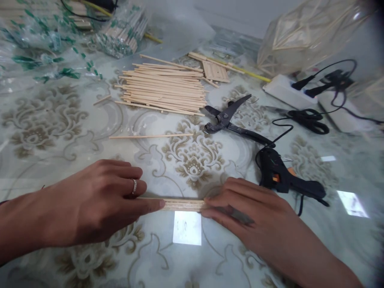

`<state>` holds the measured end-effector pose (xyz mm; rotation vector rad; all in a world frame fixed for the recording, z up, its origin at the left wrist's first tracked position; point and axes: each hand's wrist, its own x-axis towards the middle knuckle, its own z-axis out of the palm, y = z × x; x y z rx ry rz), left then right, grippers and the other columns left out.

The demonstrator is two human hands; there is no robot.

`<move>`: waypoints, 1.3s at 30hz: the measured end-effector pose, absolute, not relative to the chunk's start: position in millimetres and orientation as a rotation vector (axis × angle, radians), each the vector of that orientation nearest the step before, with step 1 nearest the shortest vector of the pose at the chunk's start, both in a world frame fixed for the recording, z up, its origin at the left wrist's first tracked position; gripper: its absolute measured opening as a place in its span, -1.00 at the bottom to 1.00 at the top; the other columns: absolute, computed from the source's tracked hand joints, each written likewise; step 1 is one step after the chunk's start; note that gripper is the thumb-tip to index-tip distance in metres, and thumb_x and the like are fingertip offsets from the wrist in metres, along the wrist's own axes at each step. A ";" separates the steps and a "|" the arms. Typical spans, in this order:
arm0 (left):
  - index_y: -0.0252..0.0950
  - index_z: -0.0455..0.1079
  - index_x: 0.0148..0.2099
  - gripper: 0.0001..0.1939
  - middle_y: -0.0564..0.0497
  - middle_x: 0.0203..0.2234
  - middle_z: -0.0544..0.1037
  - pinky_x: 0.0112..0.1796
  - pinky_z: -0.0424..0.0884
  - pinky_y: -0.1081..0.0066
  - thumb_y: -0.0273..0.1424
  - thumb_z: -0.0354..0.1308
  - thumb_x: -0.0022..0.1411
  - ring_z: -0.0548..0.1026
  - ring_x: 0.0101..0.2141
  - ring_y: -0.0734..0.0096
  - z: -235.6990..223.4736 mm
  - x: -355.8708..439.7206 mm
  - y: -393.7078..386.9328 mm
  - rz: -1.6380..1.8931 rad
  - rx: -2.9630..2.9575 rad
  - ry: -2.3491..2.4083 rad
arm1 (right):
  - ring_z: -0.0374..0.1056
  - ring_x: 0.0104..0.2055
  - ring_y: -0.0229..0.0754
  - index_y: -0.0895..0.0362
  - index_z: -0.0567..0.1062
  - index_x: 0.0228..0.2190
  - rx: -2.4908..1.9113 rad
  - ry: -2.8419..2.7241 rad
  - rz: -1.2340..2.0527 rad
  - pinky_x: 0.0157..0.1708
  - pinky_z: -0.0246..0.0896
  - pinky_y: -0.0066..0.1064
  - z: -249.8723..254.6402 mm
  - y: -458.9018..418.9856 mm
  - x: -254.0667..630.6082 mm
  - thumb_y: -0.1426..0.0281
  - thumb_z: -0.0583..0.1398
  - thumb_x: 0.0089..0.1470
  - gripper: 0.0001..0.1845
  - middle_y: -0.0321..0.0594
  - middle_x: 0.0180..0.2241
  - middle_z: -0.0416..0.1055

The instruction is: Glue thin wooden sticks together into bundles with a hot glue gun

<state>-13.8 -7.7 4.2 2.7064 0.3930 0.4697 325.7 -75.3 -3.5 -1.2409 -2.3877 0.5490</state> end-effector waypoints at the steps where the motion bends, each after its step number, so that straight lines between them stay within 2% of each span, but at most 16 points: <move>1: -0.25 0.55 0.12 -0.63 0.13 -0.46 0.48 -0.37 0.24 0.21 -0.67 -0.03 0.63 0.41 -0.42 0.27 4.1 -13.6 -7.4 0.476 2.706 0.389 | 0.55 -0.32 -0.20 0.05 0.60 -0.27 -1.240 -2.385 0.547 -0.26 0.45 -0.31 -3.7 -75.5 325.0 0.21 0.23 0.67 -0.62 -0.34 -0.35 0.62; 5: -0.26 0.54 0.09 -0.67 0.14 -0.46 0.47 -0.38 0.24 0.21 -0.60 -0.05 0.70 0.39 -0.43 0.29 3.5 -12.4 -6.7 0.494 2.710 0.385 | 0.56 -0.32 -0.23 0.06 0.60 -0.28 -1.230 -2.381 0.565 -0.24 0.44 -0.33 -3.8 -74.8 322.6 0.21 0.22 0.68 -0.60 -0.35 -0.36 0.61; 15: -0.24 0.51 0.15 -0.65 0.16 -0.44 0.53 -0.39 0.25 0.20 -0.69 0.00 0.61 0.41 -0.42 0.29 -1.3 -14.2 -8.8 0.516 2.674 0.376 | 0.56 -0.33 -0.22 0.06 0.60 -0.27 -1.228 -2.382 0.543 -0.25 0.45 -0.33 -3.0 -75.2 322.8 0.22 0.22 0.68 -0.61 -0.35 -0.36 0.61; 26: -0.24 0.50 0.10 -0.70 0.15 -0.44 0.48 -0.39 0.25 0.20 -0.63 -0.02 0.67 0.38 -0.43 0.29 0.1 -13.2 -7.7 0.515 2.690 0.396 | 0.56 -0.33 -0.22 0.06 0.61 -0.27 -1.236 -2.378 0.536 -0.23 0.45 -0.33 -3.5 -74.5 323.2 0.20 0.21 0.68 -0.59 -0.35 -0.36 0.61; 31: -0.24 0.49 0.18 -0.70 0.15 -0.42 0.49 -0.38 0.28 0.20 -0.60 -0.02 0.68 0.40 -0.41 0.28 -1.8 -14.8 -9.7 0.500 2.708 0.395 | 0.58 -0.32 -0.21 0.07 0.62 -0.26 -1.235 -2.388 0.530 -0.22 0.46 -0.32 -1.1 -74.6 323.2 0.21 0.23 0.67 -0.61 -0.34 -0.36 0.63; 39: -0.24 0.48 0.25 -0.58 0.14 -0.38 0.56 -0.36 0.31 0.18 -0.71 0.01 0.57 0.45 -0.38 0.28 0.2 -16.2 -12.6 0.436 2.719 0.428 | 0.58 -0.34 -0.18 0.05 0.61 -0.28 -1.251 -2.381 0.547 -0.24 0.47 -0.29 0.4 -74.8 325.8 0.26 0.25 0.66 -0.64 -0.33 -0.36 0.63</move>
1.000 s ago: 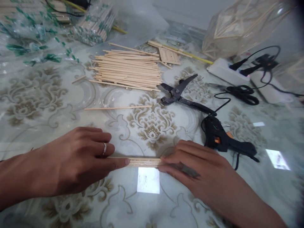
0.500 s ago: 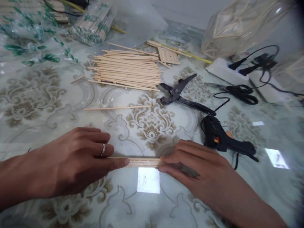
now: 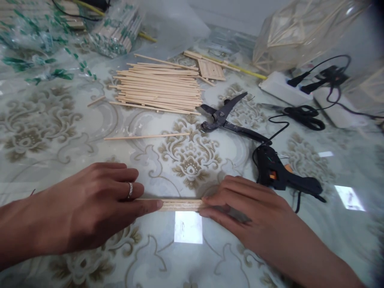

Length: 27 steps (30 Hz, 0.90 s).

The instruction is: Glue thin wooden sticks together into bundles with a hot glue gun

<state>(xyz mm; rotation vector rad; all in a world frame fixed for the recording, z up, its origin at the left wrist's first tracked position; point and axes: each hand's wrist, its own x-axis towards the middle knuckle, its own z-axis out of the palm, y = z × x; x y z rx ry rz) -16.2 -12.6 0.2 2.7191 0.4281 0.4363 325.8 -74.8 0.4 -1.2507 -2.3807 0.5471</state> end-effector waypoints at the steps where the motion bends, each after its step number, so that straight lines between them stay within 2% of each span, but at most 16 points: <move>1: -0.23 0.48 0.24 -0.59 0.14 -0.38 0.56 -0.36 0.31 0.17 -0.71 0.00 0.57 0.45 -0.39 0.27 0.1 -15.8 -12.6 0.443 2.718 0.429 | 0.58 -0.34 -0.18 0.05 0.61 -0.28 -1.249 -2.379 0.554 -0.24 0.47 -0.29 -0.1 -74.9 325.8 0.26 0.25 0.66 -0.64 -0.33 -0.36 0.63; 13: -0.19 0.48 0.22 -0.56 0.15 -0.39 0.58 -0.35 0.31 0.20 -0.71 -0.04 0.57 0.47 -0.40 0.27 4.8 -13.4 -11.4 0.434 2.733 0.453 | 0.58 -0.30 -0.20 0.08 0.61 -0.25 -1.223 -2.391 0.551 -0.19 0.47 -0.30 0.6 -74.2 324.0 0.28 0.25 0.66 -0.66 -0.33 -0.34 0.64; 20: -0.20 0.50 0.21 -0.59 0.14 -0.41 0.53 -0.37 0.22 0.16 -0.69 -0.02 0.58 0.41 -0.41 0.26 5.8 -13.6 -12.6 0.409 2.748 0.450 | 0.60 -0.30 -0.17 0.07 0.61 -0.26 -1.246 -2.388 0.561 -0.23 0.50 -0.29 0.5 -74.0 324.7 0.28 0.27 0.64 -0.68 -0.31 -0.33 0.65; 27: -0.20 0.51 0.19 -0.63 0.12 -0.40 0.53 -0.36 0.22 0.16 -0.66 0.03 0.56 0.41 -0.40 0.25 2.7 -14.2 -11.8 0.425 2.717 0.438 | 0.62 -0.33 -0.16 0.04 0.64 -0.27 -1.245 -2.362 0.551 -0.27 0.52 -0.29 1.7 -72.6 322.4 0.37 0.30 0.61 -0.72 -0.30 -0.35 0.68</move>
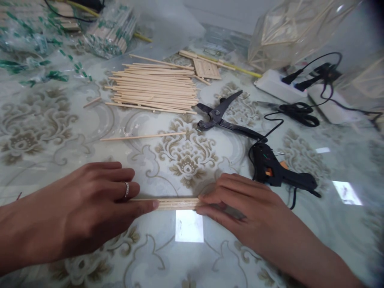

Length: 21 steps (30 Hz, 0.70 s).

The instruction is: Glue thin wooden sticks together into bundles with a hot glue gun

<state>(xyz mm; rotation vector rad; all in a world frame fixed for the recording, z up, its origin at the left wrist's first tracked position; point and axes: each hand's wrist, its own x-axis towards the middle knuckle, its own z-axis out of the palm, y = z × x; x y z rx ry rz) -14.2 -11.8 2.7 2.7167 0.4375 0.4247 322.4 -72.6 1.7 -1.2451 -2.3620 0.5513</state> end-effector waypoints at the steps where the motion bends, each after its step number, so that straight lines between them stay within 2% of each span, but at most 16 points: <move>1: -0.21 0.51 0.19 -0.63 0.12 -0.39 0.54 -0.36 0.22 0.17 -0.66 0.04 0.56 0.42 -0.40 0.26 2.3 -14.6 -11.5 0.435 2.710 0.430 | 0.62 -0.33 -0.16 0.04 0.64 -0.27 -1.242 -2.360 0.553 -0.27 0.52 -0.30 1.4 -72.7 322.5 0.37 0.30 0.60 -0.71 -0.30 -0.36 0.67; 9: -0.21 0.54 0.12 -0.75 0.15 -0.39 0.51 -0.35 0.20 0.17 -0.56 0.06 0.66 0.38 -0.38 0.31 6.4 -15.6 -14.5 0.457 2.685 0.456 | 0.61 -0.33 -0.17 0.06 0.62 -0.27 -1.221 -2.389 0.518 -0.26 0.49 -0.30 0.2 -72.3 321.4 0.28 0.24 0.67 -0.64 -0.31 -0.37 0.66; 15: -0.22 0.54 0.20 -0.66 0.12 -0.40 0.53 -0.35 0.21 0.16 -0.64 0.03 0.63 0.38 -0.39 0.29 4.4 -15.3 -14.0 0.443 2.698 0.430 | 0.62 -0.32 -0.17 0.05 0.63 -0.26 -1.232 -2.390 0.520 -0.27 0.49 -0.31 2.5 -71.5 321.7 0.32 0.26 0.65 -0.67 -0.31 -0.36 0.67; 21: -0.20 0.52 0.16 -0.72 0.10 -0.36 0.59 -0.31 0.26 0.16 -0.59 0.05 0.66 0.45 -0.37 0.27 0.0 -15.4 -15.1 0.466 2.703 0.457 | 0.62 -0.33 -0.17 0.05 0.61 -0.27 -1.219 -2.401 0.517 -0.25 0.47 -0.30 0.2 -71.1 322.0 0.28 0.23 0.67 -0.63 -0.33 -0.37 0.66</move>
